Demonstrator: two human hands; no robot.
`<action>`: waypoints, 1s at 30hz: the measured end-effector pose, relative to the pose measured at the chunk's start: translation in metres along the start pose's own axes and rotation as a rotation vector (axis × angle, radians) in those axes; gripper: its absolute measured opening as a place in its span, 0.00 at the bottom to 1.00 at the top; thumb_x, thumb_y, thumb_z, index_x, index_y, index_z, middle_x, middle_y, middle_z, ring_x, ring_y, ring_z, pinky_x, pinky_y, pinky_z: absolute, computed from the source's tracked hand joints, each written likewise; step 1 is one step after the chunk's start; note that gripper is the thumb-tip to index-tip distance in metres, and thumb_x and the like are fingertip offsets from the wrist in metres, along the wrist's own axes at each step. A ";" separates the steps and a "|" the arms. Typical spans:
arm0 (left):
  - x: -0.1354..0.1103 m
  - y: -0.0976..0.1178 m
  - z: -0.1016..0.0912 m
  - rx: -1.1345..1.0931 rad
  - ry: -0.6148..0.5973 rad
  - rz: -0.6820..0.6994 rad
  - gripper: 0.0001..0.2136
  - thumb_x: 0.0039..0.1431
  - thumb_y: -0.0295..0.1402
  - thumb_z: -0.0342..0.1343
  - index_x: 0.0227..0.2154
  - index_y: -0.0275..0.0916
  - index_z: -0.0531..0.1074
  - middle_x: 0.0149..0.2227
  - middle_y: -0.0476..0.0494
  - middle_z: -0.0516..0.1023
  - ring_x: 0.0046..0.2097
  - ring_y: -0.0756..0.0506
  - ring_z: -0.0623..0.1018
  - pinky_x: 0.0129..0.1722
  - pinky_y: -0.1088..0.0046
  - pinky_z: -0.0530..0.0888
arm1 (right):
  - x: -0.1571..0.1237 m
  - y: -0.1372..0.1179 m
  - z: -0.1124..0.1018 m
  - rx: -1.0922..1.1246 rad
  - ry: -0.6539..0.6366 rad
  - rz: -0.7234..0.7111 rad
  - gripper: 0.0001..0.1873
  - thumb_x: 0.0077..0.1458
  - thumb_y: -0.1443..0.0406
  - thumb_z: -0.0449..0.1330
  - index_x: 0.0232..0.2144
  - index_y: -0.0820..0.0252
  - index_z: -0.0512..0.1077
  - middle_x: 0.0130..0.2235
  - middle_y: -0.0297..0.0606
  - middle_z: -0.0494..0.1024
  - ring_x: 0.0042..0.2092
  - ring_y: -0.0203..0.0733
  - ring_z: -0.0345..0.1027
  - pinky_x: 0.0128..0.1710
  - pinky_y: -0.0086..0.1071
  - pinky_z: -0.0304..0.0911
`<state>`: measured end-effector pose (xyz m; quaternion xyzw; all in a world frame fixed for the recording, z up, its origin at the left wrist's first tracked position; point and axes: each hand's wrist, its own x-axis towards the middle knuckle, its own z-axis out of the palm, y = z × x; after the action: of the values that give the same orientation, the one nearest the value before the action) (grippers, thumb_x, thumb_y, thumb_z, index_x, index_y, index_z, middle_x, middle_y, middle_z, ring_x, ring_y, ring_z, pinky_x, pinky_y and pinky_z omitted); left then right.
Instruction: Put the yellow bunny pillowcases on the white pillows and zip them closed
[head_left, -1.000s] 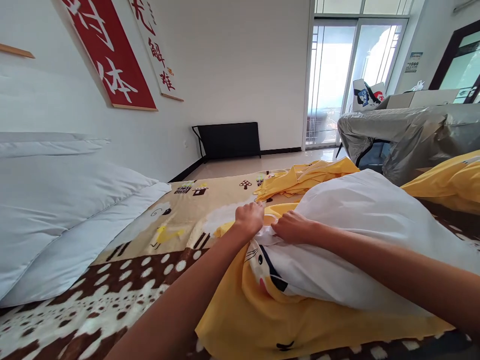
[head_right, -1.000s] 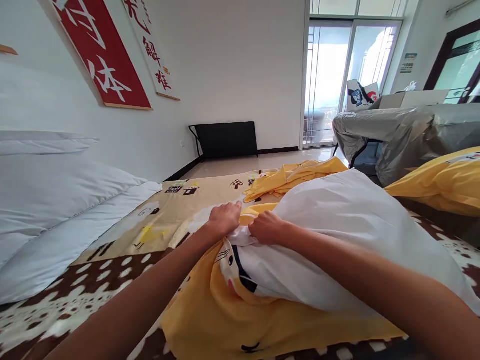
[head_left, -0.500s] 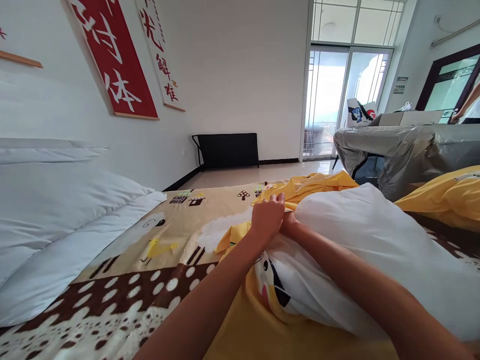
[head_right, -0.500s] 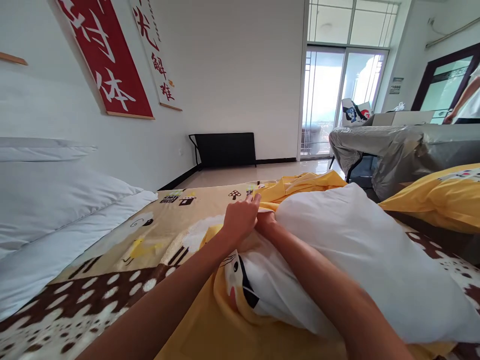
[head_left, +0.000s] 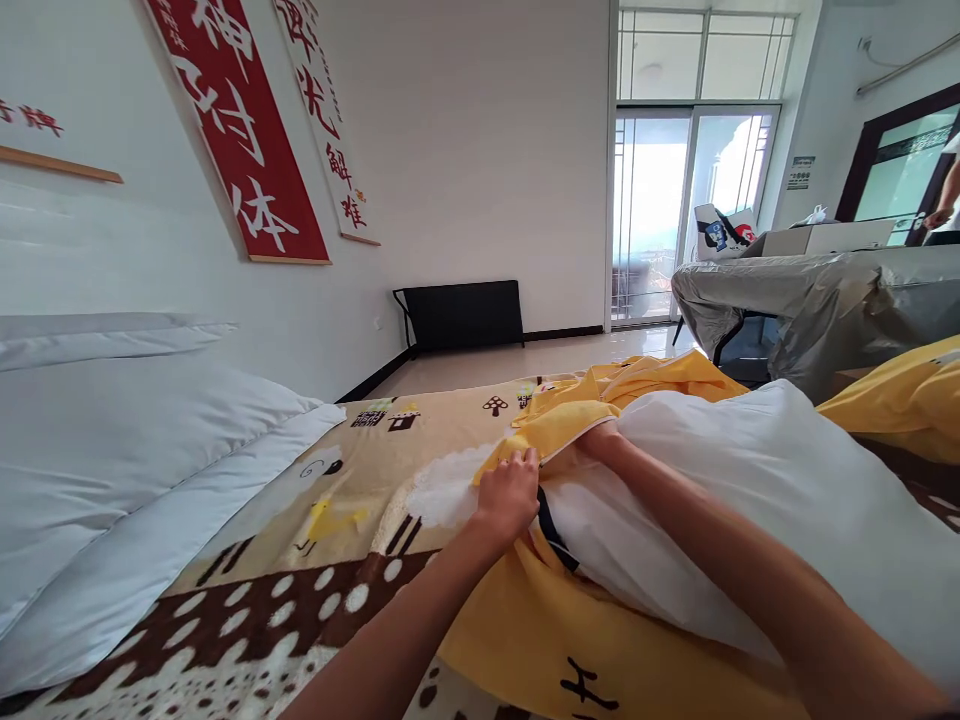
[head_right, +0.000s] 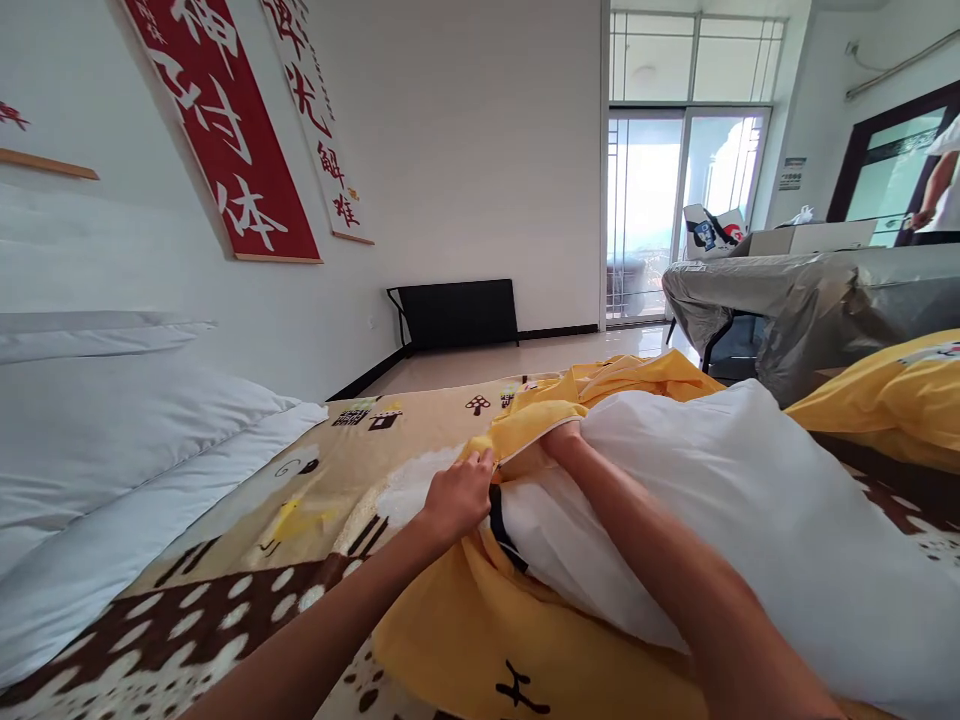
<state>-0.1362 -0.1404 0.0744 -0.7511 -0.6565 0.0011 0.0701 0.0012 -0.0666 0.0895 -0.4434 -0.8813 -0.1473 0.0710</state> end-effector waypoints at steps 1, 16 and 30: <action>0.001 -0.001 0.009 -0.001 -0.046 0.017 0.19 0.52 0.21 0.46 0.48 0.34 0.64 0.45 0.30 0.74 0.48 0.36 0.76 0.42 0.61 0.73 | -0.004 -0.006 0.003 -0.015 -0.046 -0.022 0.17 0.60 0.61 0.55 0.49 0.63 0.67 0.49 0.42 0.71 0.47 0.42 0.68 0.46 0.43 0.66; -0.025 -0.012 -0.021 0.032 -0.138 0.033 0.19 0.54 0.25 0.48 0.50 0.32 0.66 0.53 0.26 0.68 0.56 0.33 0.67 0.51 0.54 0.66 | -0.089 -0.067 0.024 0.171 -0.070 -0.344 0.18 0.56 0.64 0.52 0.48 0.66 0.64 0.39 0.50 0.76 0.40 0.48 0.70 0.37 0.37 0.61; -0.027 0.023 -0.035 -0.372 0.017 0.119 0.22 0.46 0.28 0.49 0.48 0.38 0.67 0.41 0.38 0.77 0.46 0.39 0.75 0.42 0.67 0.71 | -0.043 -0.007 0.039 0.861 -0.501 -0.324 0.09 0.45 0.71 0.59 0.18 0.63 0.64 0.21 0.26 0.65 0.26 0.30 0.58 0.28 0.24 0.58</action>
<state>-0.1138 -0.1739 0.1043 -0.7885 -0.5992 -0.1225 -0.0647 0.0217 -0.0907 0.0403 -0.2536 -0.9093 0.3297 0.0100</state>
